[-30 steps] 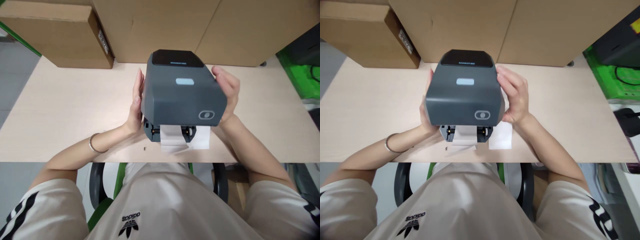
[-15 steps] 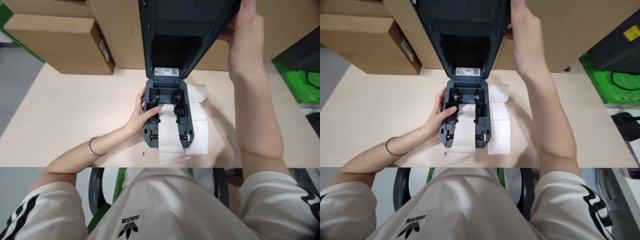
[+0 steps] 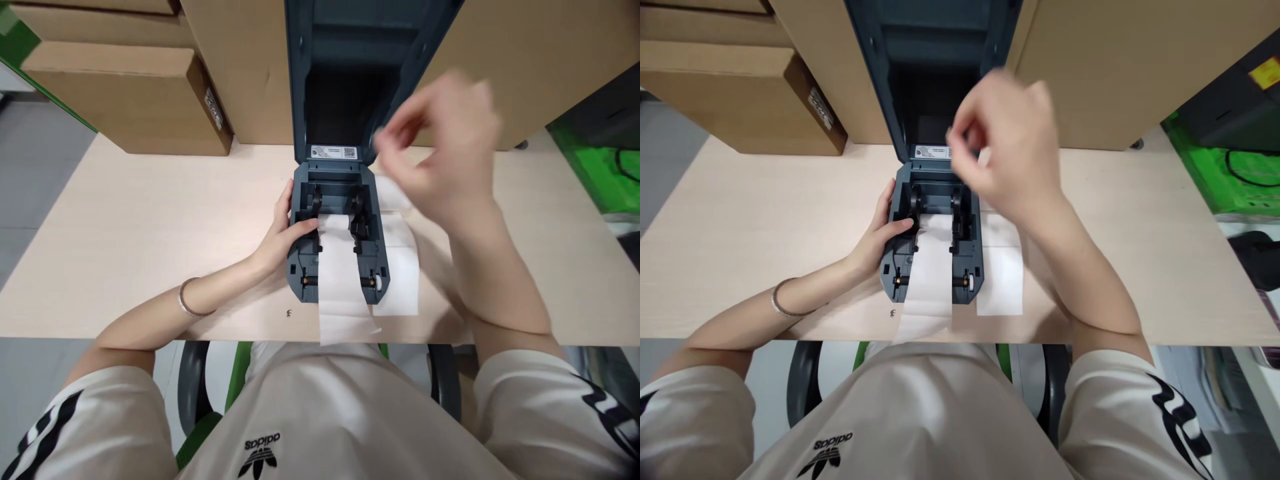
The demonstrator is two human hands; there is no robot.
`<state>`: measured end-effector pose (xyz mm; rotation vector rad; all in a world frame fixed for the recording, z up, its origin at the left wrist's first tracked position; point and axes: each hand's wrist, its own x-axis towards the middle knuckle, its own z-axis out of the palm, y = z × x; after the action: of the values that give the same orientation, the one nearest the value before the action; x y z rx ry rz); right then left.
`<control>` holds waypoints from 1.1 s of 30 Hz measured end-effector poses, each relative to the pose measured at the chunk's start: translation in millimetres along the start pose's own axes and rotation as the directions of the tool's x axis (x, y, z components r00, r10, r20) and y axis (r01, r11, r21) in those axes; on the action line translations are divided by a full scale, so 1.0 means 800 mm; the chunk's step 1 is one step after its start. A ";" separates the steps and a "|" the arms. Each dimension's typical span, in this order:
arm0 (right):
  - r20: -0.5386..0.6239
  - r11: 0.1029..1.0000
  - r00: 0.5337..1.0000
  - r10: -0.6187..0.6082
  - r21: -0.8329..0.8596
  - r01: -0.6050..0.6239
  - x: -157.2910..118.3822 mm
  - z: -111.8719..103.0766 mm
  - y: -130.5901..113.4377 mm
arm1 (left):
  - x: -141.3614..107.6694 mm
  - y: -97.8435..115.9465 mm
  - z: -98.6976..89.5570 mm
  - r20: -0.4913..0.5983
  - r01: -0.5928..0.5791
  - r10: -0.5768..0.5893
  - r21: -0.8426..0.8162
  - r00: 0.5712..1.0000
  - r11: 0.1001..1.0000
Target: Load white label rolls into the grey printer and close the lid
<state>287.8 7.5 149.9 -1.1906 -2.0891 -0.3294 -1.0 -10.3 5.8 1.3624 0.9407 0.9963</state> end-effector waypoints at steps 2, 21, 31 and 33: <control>0.355 0.986 0.921 -0.158 0.015 0.164 -0.013 0.002 -0.013 | 0.001 0.001 0.003 -0.008 -0.035 0.035 -0.005 0.999 0.999; 0.879 0.994 0.467 -0.098 0.066 0.086 0.045 0.020 -0.038 | 0.005 0.044 0.021 -0.066 -0.071 0.085 0.192 0.994 0.979; 0.676 0.871 0.554 0.485 -0.319 -0.373 -0.010 -0.110 0.089 | 0.007 0.033 0.007 -0.028 -0.061 0.071 0.260 0.997 0.964; 0.671 0.792 0.438 0.599 -0.412 -0.451 -0.015 -0.102 0.114 | 0.008 0.033 0.008 -0.041 -0.058 0.072 0.265 0.997 0.963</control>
<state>404.2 6.5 190.3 -2.3488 -2.1972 0.4205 6.4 -7.1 32.1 1.6046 1.1023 0.9839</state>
